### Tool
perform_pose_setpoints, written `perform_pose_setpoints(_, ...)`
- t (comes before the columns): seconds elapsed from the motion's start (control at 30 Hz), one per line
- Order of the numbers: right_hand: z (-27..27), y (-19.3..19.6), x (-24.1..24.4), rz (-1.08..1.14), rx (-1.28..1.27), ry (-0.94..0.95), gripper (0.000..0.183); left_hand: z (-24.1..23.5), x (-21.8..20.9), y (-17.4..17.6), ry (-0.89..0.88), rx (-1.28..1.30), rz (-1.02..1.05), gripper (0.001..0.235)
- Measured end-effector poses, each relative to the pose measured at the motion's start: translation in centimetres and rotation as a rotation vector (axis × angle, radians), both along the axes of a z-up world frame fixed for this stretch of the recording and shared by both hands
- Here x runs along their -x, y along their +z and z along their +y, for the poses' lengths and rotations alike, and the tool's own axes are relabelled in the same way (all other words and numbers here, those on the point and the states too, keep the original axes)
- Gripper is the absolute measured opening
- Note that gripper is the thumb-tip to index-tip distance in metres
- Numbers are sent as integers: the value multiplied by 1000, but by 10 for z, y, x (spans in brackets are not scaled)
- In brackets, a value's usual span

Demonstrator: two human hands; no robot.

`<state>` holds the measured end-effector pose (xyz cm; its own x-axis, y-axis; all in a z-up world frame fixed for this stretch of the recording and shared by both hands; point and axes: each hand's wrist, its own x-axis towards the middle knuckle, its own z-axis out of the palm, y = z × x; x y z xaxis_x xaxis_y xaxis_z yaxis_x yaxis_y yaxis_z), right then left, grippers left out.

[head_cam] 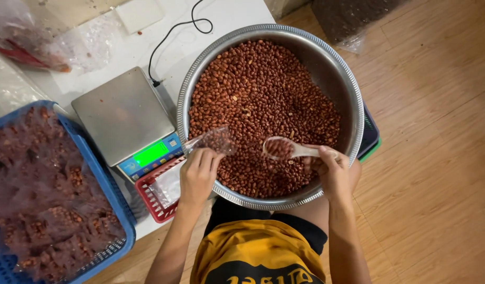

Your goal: The person scoops roasted peanuts from a large metal bowl into small plastic bags using a white plastic spoon. Each filled bag is placed on a digital scale to check the weight, then moved into a blue basket. The process is repeated continuously.

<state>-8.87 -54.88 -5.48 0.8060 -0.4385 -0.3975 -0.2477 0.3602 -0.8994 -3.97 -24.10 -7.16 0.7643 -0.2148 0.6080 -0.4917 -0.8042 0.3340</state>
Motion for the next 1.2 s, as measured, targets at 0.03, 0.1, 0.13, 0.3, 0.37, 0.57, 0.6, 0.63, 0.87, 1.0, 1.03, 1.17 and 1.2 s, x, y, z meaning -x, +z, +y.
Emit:
perform_pose_setpoints(0.03,-3,6,0,11,60,42,23,-2,-1,4,-20,-29,8,25)
perform_pose_setpoints(0.1,1,26,-3,21,123,94,25,-5,-1,-12,-32,-56,16,26)
perform_pose_setpoints(0.13,7,40,-5,9,194,83,25,-5,0,-31,-43,-90,-9,22)
perform_pose_setpoints(0.3,38,94,-9,9,320,174,29,-38,-2,2,-156,-128,-169,12)
perform_pose_setpoints(0.37,47,104,-8,36,478,261,33,-54,-4,40,-386,40,-139,24)
perform_pose_setpoints(0.57,24,98,9,-422,800,662,34,-48,0,63,-456,448,665,79)
perform_pose_setpoints(0.6,22,95,13,-422,796,668,34,-41,-2,69,-450,448,667,79)
perform_pose_setpoints(0.63,19,91,17,-471,749,652,33,-34,-4,74,-439,612,856,79)
perform_pose_setpoints(0.87,13,83,11,-412,728,284,56,27,-28,70,117,1439,709,26)
perform_pose_setpoints(1.0,5,65,22,-304,663,254,43,108,-66,-26,320,826,70,7)
perform_pose_setpoints(1.03,6,64,24,-215,771,229,34,122,-71,-48,399,603,24,4)
perform_pose_setpoints(1.17,-1,47,30,24,1189,182,29,128,-62,-54,430,73,-7,28)
perform_pose_setpoints(1.2,3,31,31,31,1192,174,29,118,-51,-44,420,75,-6,28)
